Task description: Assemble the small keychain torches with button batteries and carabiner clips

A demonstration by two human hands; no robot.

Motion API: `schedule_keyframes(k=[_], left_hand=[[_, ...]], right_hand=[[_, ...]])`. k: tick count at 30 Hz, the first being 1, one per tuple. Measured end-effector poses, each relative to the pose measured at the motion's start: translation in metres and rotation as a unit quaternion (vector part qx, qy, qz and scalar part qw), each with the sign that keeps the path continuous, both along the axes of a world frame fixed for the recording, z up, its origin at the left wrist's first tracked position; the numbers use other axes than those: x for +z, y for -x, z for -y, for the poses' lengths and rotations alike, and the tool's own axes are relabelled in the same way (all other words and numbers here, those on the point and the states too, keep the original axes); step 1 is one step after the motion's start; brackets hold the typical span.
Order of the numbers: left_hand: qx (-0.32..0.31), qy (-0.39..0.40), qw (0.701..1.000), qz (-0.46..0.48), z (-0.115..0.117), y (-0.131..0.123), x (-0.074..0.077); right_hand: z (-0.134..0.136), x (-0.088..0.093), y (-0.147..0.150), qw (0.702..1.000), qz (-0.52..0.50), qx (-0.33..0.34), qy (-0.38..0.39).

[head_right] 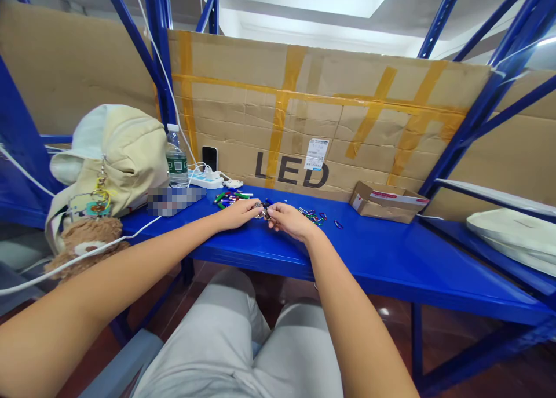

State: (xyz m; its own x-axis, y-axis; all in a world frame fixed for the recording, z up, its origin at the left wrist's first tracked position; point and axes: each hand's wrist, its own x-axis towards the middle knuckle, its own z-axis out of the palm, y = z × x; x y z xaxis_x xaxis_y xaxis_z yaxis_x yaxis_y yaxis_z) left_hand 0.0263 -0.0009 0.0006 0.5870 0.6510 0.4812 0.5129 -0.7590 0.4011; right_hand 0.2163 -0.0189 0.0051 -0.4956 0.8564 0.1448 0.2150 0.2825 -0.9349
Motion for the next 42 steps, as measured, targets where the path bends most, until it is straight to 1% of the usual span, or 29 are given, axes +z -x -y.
schedule_keyframes(k=[2,3,4,6,8,9,11,13,17,20,24,29,34,39,42], left_hand=[[0.025,-0.007,1.000,0.013,-0.002,0.000,0.001],[0.033,-0.009,0.999,0.017,-0.002,0.000,0.001],[0.038,-0.011,0.999,0.019,-0.003,0.000,0.001],[0.039,-0.010,0.999,0.021,-0.004,0.001,0.001],[0.033,0.002,0.999,0.022,-0.004,0.002,0.001],[0.030,0.011,0.999,0.019,-0.004,0.003,0.001],[0.020,0.031,0.999,0.005,-0.002,0.005,0.001],[0.010,0.036,0.999,-0.020,0.000,0.005,0.001],[-0.021,0.002,0.997,-0.068,0.002,0.003,0.000],[-0.041,-0.014,0.997,-0.069,0.001,0.002,-0.001],[-0.065,-0.020,0.997,-0.046,0.000,0.003,0.000],[-0.039,-0.017,0.999,-0.019,0.004,0.005,0.002],[0.002,-0.041,0.998,-0.037,0.006,0.001,0.002],[0.029,-0.058,0.997,-0.040,0.006,-0.004,0.000],[0.042,-0.062,0.996,-0.047,0.005,-0.005,0.000]], right_hand=[[0.001,-0.002,0.005,0.994,0.063,-0.050,-0.073],[0.003,-0.003,0.008,0.982,0.109,-0.078,-0.130],[0.004,-0.005,0.012,0.962,0.163,-0.105,-0.191],[0.007,-0.007,0.020,0.903,0.279,-0.152,-0.290],[0.009,-0.009,0.026,0.851,0.370,-0.187,-0.323],[0.010,-0.009,0.028,0.834,0.400,-0.201,-0.323],[0.011,-0.009,0.028,0.815,0.432,-0.223,-0.316],[0.010,-0.008,0.026,0.807,0.442,-0.239,-0.309],[0.010,-0.008,0.024,0.806,0.445,-0.243,-0.304],[0.011,-0.008,0.027,0.799,0.452,-0.242,-0.314],[0.014,-0.007,0.031,0.780,0.470,-0.263,-0.319],[0.015,-0.007,0.030,0.764,0.488,-0.273,-0.323],[0.014,-0.009,0.028,0.755,0.492,-0.274,-0.335],[0.014,-0.009,0.025,0.759,0.489,-0.271,-0.334],[0.015,-0.010,0.023,0.771,0.482,-0.264,-0.323]])
